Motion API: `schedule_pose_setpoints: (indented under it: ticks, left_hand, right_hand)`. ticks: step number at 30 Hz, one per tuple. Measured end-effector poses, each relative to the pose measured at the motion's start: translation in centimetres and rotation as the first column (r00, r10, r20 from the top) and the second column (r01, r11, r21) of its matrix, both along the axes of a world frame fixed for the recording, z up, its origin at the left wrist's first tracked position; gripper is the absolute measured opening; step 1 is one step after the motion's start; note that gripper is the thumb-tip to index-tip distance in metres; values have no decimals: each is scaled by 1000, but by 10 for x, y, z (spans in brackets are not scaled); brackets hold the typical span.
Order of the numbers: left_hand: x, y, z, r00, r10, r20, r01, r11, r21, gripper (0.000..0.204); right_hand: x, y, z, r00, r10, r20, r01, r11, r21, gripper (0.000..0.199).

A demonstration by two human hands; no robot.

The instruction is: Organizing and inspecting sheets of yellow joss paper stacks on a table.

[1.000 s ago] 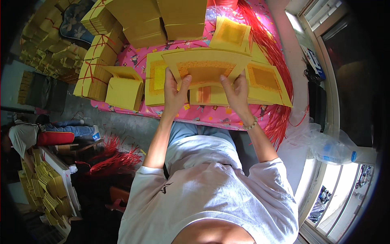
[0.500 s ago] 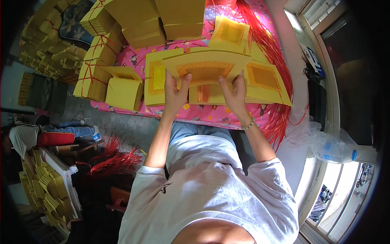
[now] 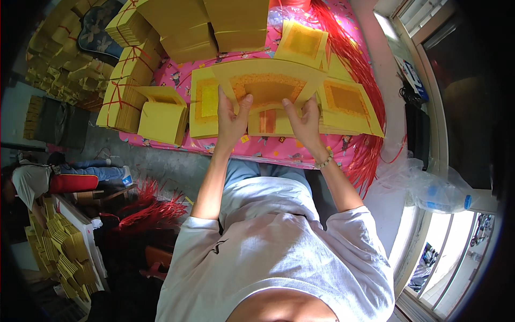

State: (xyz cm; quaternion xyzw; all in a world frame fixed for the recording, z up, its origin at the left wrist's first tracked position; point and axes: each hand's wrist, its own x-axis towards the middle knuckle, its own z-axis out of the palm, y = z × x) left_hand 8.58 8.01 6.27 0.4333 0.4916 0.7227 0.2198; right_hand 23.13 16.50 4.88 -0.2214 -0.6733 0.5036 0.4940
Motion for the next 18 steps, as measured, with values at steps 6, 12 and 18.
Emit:
schedule_pose_setpoints:
  ticks: [6,12,18]
  left_hand:
    - [0,2,-5,997,-24,76,22,999,24,42]
    - [8,-6,3,998,56,36,-58,997,53,38]
    - [3,-24,15,993,-35,117,39,999,-29,36]
  right_hand:
    - [4,3,-7,1000,4,-11,-4,1000,-1,38]
    - [8,0,2,999,32,-9,-32,999,2,29]
    - [23,-3,13,994,84,72,-84,996,-12,30]
